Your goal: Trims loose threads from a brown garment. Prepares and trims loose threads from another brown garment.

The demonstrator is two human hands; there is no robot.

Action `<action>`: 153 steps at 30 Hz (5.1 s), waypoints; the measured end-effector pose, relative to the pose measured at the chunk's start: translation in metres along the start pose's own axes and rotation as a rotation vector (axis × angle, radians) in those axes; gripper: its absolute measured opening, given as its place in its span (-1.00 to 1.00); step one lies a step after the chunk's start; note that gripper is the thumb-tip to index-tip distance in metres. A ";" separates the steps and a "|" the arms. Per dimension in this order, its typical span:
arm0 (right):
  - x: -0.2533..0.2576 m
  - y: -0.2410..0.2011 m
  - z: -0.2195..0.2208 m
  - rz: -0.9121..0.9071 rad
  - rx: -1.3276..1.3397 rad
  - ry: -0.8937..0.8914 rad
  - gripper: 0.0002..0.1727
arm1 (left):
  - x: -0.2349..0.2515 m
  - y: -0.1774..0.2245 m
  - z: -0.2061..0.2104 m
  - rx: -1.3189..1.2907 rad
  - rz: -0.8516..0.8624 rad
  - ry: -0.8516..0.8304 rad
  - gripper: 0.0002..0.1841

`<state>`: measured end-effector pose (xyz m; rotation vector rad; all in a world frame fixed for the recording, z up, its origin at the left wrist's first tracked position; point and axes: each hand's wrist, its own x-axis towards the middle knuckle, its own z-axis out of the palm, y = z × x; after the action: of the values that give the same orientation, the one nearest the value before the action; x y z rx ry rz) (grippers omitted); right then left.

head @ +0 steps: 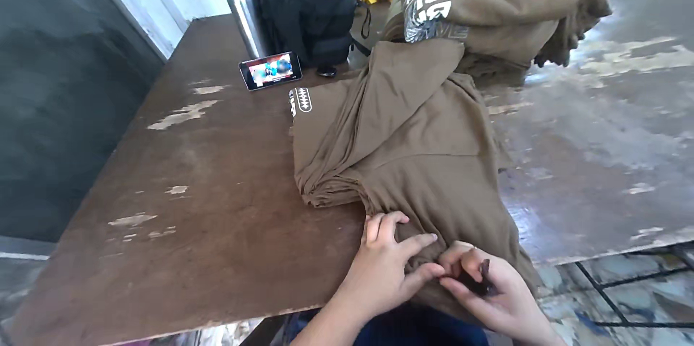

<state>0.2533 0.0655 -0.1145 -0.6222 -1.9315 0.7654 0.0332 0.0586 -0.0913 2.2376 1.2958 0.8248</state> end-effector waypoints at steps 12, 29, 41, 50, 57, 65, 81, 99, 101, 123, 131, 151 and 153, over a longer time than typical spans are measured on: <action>0.000 -0.050 -0.038 -0.054 0.191 0.083 -0.69 | -0.044 0.011 -0.007 -0.102 0.252 0.549 -0.78; 0.032 -0.032 0.022 0.032 -0.352 0.242 -0.58 | -0.055 0.026 -0.007 -1.352 -0.093 0.515 -0.63; 0.011 -0.060 0.058 -0.082 -0.080 0.317 -0.61 | -0.059 0.038 0.000 -1.167 0.013 0.545 -0.63; 0.006 -0.070 0.057 -0.084 -0.092 0.272 -0.75 | -0.061 0.040 0.005 -1.123 -0.044 0.585 -0.54; 0.009 -0.066 0.056 -0.075 -0.157 0.264 -0.72 | -0.062 0.039 0.005 -1.109 -0.043 0.558 -0.55; -0.005 -0.077 0.057 -0.280 -0.264 0.133 -0.77 | -0.061 0.031 0.006 -0.649 0.016 0.535 -0.84; -0.014 -0.065 0.028 0.064 -0.647 -0.133 -0.46 | -0.066 0.027 0.002 -1.129 -0.034 0.576 -0.83; 0.010 -0.069 0.046 0.073 -0.588 -0.056 -0.44 | -0.072 0.031 -0.002 -0.970 0.015 0.572 -0.74; 0.006 -0.070 0.043 0.119 -0.539 -0.029 -0.43 | -0.070 0.032 0.000 -0.939 -0.024 0.612 -0.62; 0.006 -0.069 0.053 0.127 -0.487 -0.001 -0.40 | -0.070 0.032 -0.010 -1.142 -0.134 0.565 -0.70; -0.005 -0.059 0.020 0.265 0.212 0.134 -0.54 | -0.069 0.031 -0.019 -1.459 -0.280 0.535 -0.86; -0.015 -0.055 -0.001 0.242 -0.062 -0.033 -0.45 | -0.088 0.058 -0.059 -0.169 0.108 -0.207 -0.77; -0.016 -0.055 -0.001 0.243 -0.094 -0.051 -0.45 | -0.072 0.052 -0.032 -0.046 0.134 0.068 -0.78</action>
<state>0.2549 0.0173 -0.0833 -0.9156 -1.9695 0.8517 0.0161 -0.0271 -0.0561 2.2975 1.1541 0.9768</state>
